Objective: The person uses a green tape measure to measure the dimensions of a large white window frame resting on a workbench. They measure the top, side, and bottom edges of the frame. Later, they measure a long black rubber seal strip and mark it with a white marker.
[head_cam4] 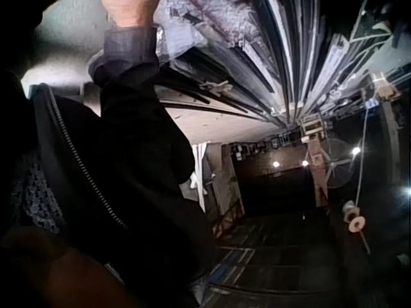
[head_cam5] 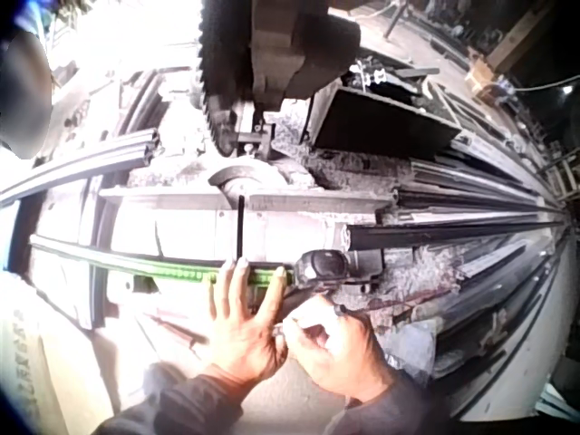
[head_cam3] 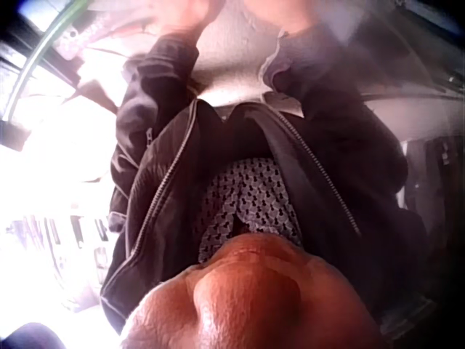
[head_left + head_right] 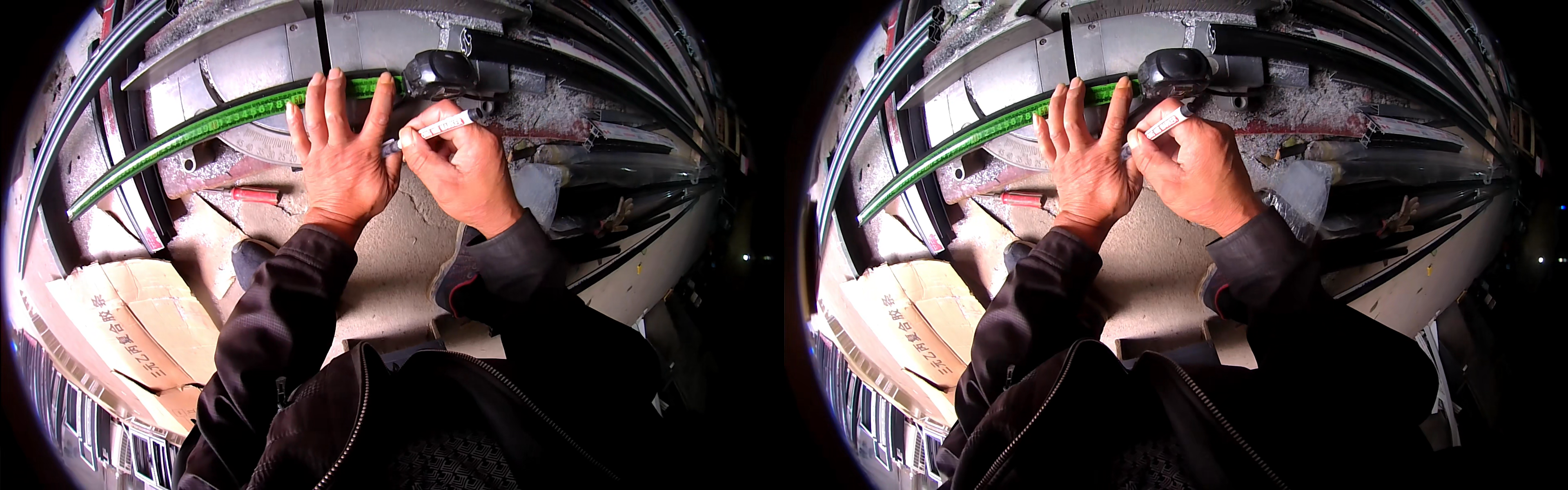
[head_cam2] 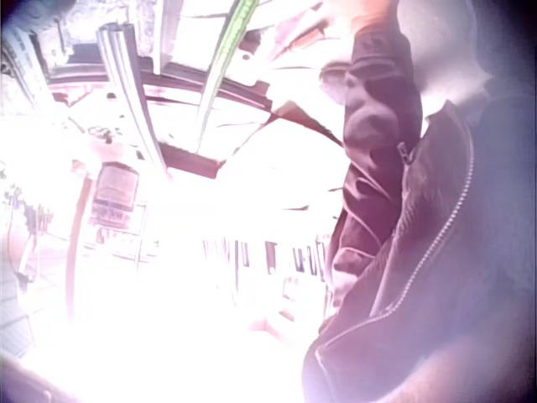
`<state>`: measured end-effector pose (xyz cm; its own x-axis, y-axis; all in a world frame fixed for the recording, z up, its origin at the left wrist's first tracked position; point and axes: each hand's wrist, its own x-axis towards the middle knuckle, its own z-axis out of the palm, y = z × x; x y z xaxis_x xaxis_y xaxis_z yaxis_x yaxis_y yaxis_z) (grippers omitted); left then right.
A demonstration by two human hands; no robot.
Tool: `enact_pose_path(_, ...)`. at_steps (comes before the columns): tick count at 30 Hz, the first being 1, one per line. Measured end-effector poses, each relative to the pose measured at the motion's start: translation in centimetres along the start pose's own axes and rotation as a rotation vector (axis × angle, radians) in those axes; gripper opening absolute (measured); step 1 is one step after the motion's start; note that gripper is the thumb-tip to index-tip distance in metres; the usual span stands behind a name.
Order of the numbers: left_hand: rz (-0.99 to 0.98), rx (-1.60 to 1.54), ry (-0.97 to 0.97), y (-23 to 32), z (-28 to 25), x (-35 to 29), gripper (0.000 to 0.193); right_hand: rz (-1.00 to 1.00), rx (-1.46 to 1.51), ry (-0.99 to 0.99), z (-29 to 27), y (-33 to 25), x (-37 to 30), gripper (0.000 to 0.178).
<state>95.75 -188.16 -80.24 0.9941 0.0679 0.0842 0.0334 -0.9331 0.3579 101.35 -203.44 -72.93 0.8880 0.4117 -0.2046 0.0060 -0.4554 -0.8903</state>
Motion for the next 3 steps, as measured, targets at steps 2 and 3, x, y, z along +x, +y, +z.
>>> enact_pose_path(2,0.001,0.003,0.002,-0.1,0.2,0.0,0.072,0.013,-0.042,0.056,0.5,0.9,-0.2,0.011)
enact_pose_path(3,0.002,0.007,0.002,-0.1,0.2,0.1,0.073,-0.058,-0.029,0.089,0.8,1.6,-0.2,0.012)
